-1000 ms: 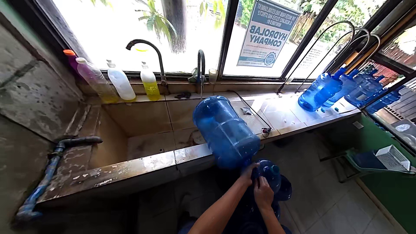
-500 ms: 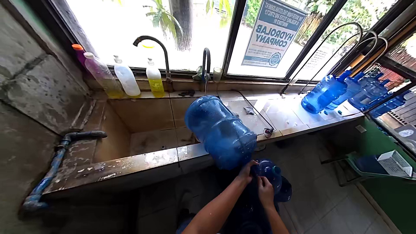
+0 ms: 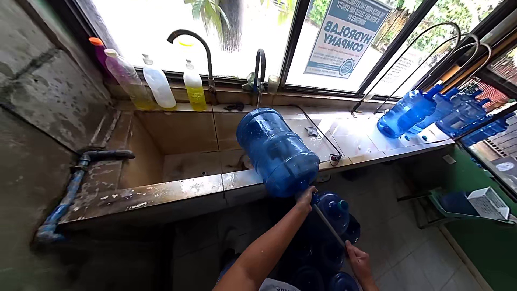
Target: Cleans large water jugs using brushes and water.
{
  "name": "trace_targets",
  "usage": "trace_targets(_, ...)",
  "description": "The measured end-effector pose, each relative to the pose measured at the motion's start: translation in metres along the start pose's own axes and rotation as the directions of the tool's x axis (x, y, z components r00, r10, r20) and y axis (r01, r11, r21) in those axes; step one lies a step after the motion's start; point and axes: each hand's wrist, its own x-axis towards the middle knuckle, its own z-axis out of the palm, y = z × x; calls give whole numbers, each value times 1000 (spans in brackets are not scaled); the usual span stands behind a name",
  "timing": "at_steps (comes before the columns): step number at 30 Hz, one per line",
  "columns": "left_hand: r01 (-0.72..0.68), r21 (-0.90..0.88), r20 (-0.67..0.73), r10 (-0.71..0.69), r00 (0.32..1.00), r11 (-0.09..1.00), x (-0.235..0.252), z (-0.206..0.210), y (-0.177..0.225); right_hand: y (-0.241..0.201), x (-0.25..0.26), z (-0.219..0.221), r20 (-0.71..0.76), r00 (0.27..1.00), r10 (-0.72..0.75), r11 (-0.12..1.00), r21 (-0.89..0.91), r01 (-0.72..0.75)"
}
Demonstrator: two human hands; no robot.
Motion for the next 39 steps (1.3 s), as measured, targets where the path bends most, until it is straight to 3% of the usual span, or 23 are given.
trace_targets(2, -2, -15, 0, 2, 1000, 1000, 1, -1, 2, 1, -4, 8, -116, 985, -125, 986, -128, 110)
trace_targets(4, -7, -17, 4, 7, 1000, 1000, 6, -5, 5, -18, -16, 16, 89, 981, 170, 975, 129, -180)
trace_targets(5, -4, -13, 6, 4, 1000, 1000, 8, -9, 6, -25, -20, 14, 247, 924, 293, 913, 216, -347)
trace_targets(6, 1, -2, 15, -1, 1000, 1000, 8, -12, 6, -23, -24, 10, 267, 917, 297, 908, 217, -358)
trace_targets(8, 14, 1, 42, -14, 999, 1000, 8, -14, 17, -5, -28, -8, -1, 1000, -1, 1000, -20, 1)
trace_targets(9, 16, -11, 45, -16, 999, 1000, 8, -14, 24, 5, -30, -15, -96, 985, -144, 979, -156, 128)
trace_targets(13, 31, 25, 35, -32, 999, 999, 17, -12, 42, 21, -48, -23, -66, 997, -49, 998, -37, 46)
trace_targets(16, 45, 82, 17, -46, 999, 996, 21, -13, 46, 22, -26, -43, -161, 939, -304, 910, -340, 236)
trace_targets(19, 48, 131, -29, -45, 999, 990, 23, -13, 46, 23, -24, -34, 15, 1000, 26, 1000, 7, -26)
trace_targets(20, 43, 143, -28, -39, 999, 989, 23, -12, 46, 21, -21, -39, 62, 997, 52, 998, 37, -54)
trace_targets(23, 28, 155, -41, -21, 999, 988, 24, -10, 45, 18, 2, -71, -116, 925, -361, 878, -378, 295)
trace_targets(24, 30, 154, -54, -21, 998, 988, 26, -9, 46, 20, 5, -71, -136, 904, -407, 843, -437, 314)
trace_targets(26, 24, 192, -64, -12, 998, 981, 29, -10, 49, 25, -4, -55, -56, 984, -167, 969, -192, 153)
trace_targets(28, 21, 229, -58, -8, 998, 973, 31, -10, 45, 24, -6, -52, 96, 994, 59, 998, -14, -58)
trace_targets(30, 12, 239, -48, -1, 999, 971, 34, -8, 41, 18, 4, -76, -14, 980, -199, 951, -246, 190)
trace_targets(32, 5, 207, -57, 6, 998, 978, 36, -7, 41, 13, 11, -90, -113, 900, -420, 822, -468, 325)
trace_targets(33, 5, 196, -66, 8, 998, 981, 37, -6, 43, 12, 2, -83, -106, 927, -359, 865, -411, 287)
trace_targets(34, 10, 189, -70, 3, 998, 982, 38, -6, 46, 10, -12, -72, -32, 988, -152, 962, -236, 141)
trace_targets(35, 15, 184, -62, -4, 998, 983, 38, -6, 49, 4, -26, -58, 119, 985, 122, 992, -40, -118)
trace_targets(36, 21, 179, -54, -11, 998, 984, 38, -7, 49, -3, -37, -48, 292, 902, 318, 934, 63, -350)
trace_targets(37, 28, 179, -52, -19, 998, 983, 37, -10, 49, -5, -47, -42, 367, 850, 379, 887, 119, -447)
trace_targets(38, 28, 180, -50, -19, 999, 983, 37, -12, 49, -5, -52, -43, 298, 893, 337, 914, 127, -387)
trace_targets(39, 27, 165, -44, -20, 999, 986, 36, -15, 50, -5, -55, -47, 133, 972, 196, 977, 53, -204)
